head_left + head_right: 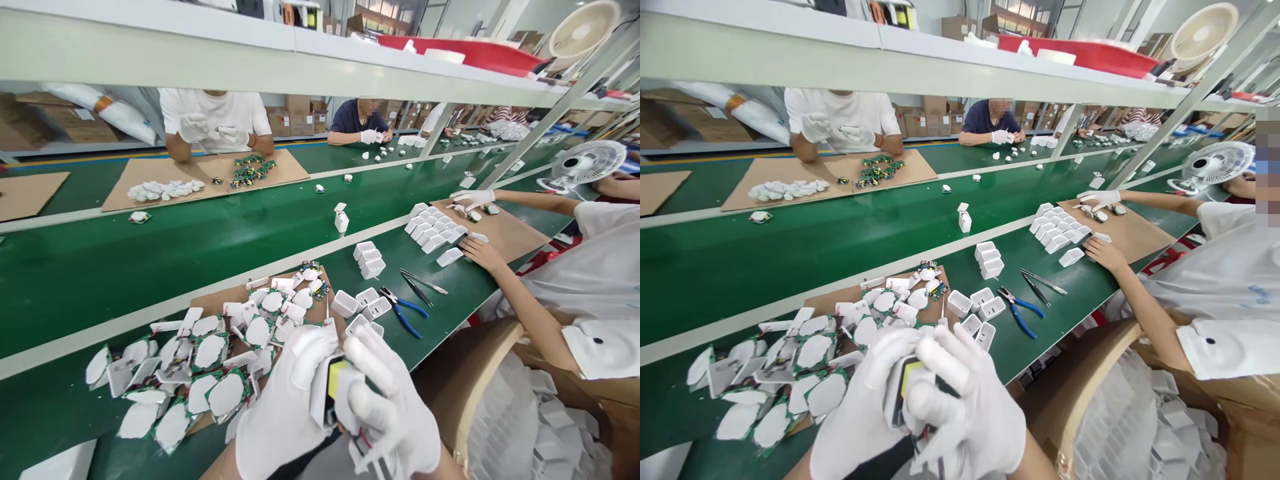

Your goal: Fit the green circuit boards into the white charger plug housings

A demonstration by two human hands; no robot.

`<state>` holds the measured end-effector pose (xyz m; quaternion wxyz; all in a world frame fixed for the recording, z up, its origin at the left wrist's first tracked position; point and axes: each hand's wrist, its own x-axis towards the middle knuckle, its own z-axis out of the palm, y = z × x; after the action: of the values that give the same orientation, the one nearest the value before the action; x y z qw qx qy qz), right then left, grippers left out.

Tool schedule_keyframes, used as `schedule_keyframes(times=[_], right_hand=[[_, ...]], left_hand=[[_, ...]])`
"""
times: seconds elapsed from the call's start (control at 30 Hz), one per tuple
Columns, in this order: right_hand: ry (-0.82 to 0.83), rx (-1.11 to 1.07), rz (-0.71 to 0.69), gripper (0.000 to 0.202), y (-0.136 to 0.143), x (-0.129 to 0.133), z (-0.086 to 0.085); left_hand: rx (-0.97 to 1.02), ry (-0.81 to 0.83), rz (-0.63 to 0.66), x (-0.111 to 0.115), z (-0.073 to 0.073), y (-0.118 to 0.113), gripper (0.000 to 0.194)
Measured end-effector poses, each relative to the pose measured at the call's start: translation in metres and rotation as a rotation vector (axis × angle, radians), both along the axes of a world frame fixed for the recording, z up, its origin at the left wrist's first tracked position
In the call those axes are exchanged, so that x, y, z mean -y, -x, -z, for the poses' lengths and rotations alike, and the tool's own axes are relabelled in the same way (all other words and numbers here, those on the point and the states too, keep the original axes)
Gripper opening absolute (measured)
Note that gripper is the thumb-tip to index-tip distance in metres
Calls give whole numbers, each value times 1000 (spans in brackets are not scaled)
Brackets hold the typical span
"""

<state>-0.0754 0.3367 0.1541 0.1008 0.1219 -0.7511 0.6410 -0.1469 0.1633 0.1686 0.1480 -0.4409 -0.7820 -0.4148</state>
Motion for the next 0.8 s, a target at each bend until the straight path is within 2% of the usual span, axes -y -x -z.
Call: schedule_keyframes(times=[0.03,0.1,0.17,0.23,0.33,0.37,0.43,0.5,0.57,0.7,0.8], right_hand=[[-87,-75,-49,30,2,-2,1],[-75,-139,-88,40,7,-1,6],[125,-114,-65,56,13,5,15],[364,-32,7,60,20,11,20],[542,117,32,65,29,19,14],[548,175,-4,70,30,21,8],[439,251,-86,79,32,23,-6],[320,276,-93,78,33,26,-17],[285,288,-63,76,34,28,-21],[279,261,1,65,35,27,-6],[400,214,89,59,31,24,7]], left_hand=[[34,-13,13,-1,1,1,46],[78,-65,63,-3,4,4,48],[90,-111,100,-4,8,5,53],[98,-114,94,-5,11,5,63],[47,-84,40,-4,13,6,67],[10,-78,37,-4,12,7,64],[-63,-67,39,-4,11,9,58],[-100,-54,36,-5,11,11,56],[-100,-52,27,-6,12,13,55],[21,-61,51,-10,15,17,54],[123,-62,49,-13,17,22,51]])
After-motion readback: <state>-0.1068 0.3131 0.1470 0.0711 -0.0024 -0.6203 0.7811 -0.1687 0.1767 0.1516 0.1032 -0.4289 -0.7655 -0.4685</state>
